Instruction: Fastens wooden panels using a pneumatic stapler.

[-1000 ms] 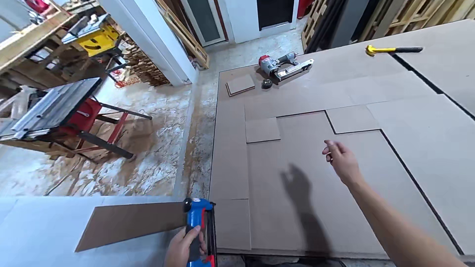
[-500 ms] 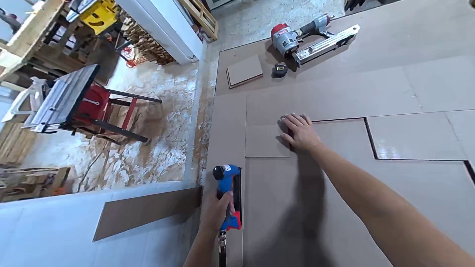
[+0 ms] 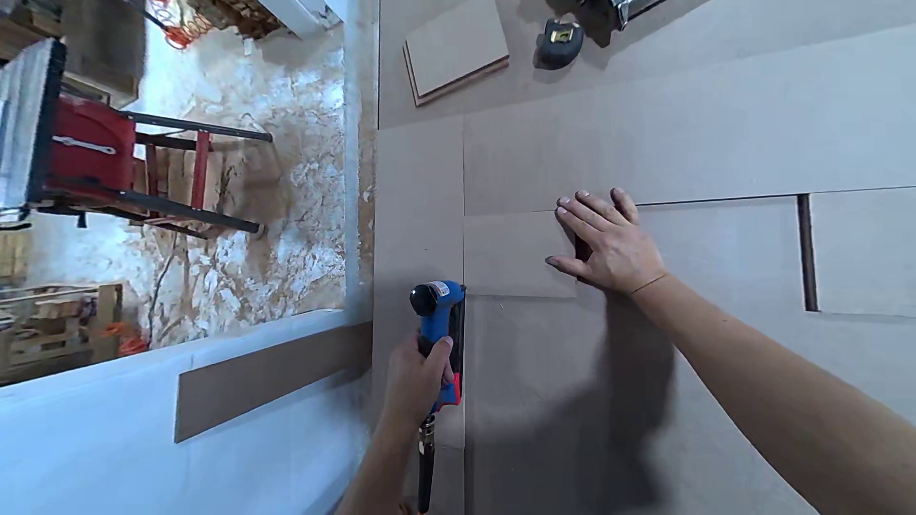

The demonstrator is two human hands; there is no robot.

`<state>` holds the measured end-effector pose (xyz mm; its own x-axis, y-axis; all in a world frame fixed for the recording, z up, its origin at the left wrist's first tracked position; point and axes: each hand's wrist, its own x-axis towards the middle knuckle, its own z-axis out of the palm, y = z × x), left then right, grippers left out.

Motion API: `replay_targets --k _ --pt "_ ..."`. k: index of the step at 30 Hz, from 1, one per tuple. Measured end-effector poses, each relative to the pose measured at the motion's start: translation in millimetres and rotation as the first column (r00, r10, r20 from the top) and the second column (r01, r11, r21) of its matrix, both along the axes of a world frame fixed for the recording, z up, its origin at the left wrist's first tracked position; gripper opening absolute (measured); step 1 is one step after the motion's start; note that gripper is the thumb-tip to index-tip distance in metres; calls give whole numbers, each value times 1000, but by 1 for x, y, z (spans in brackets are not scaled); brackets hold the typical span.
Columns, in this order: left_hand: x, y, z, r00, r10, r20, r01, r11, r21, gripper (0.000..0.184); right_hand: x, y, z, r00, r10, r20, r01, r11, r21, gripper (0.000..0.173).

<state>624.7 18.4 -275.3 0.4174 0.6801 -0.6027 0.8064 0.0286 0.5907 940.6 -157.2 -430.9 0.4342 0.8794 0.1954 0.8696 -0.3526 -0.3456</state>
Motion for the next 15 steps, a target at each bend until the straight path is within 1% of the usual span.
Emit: replay_targets --k 8,11,15 --pt "11 -5 2 997 2 -81 -1 1000 19 25 0 0 1 1000 3 1 -3 1000 2 88" --pt "16 -4 3 997 5 -82 -2 999 36 25 2 1 1 1000 2 13 -2 1000 0 88" --pt "26 0 4 988 -49 -147 58 997 59 25 1 -1 3 1000 11 1 -11 1000 1 88"
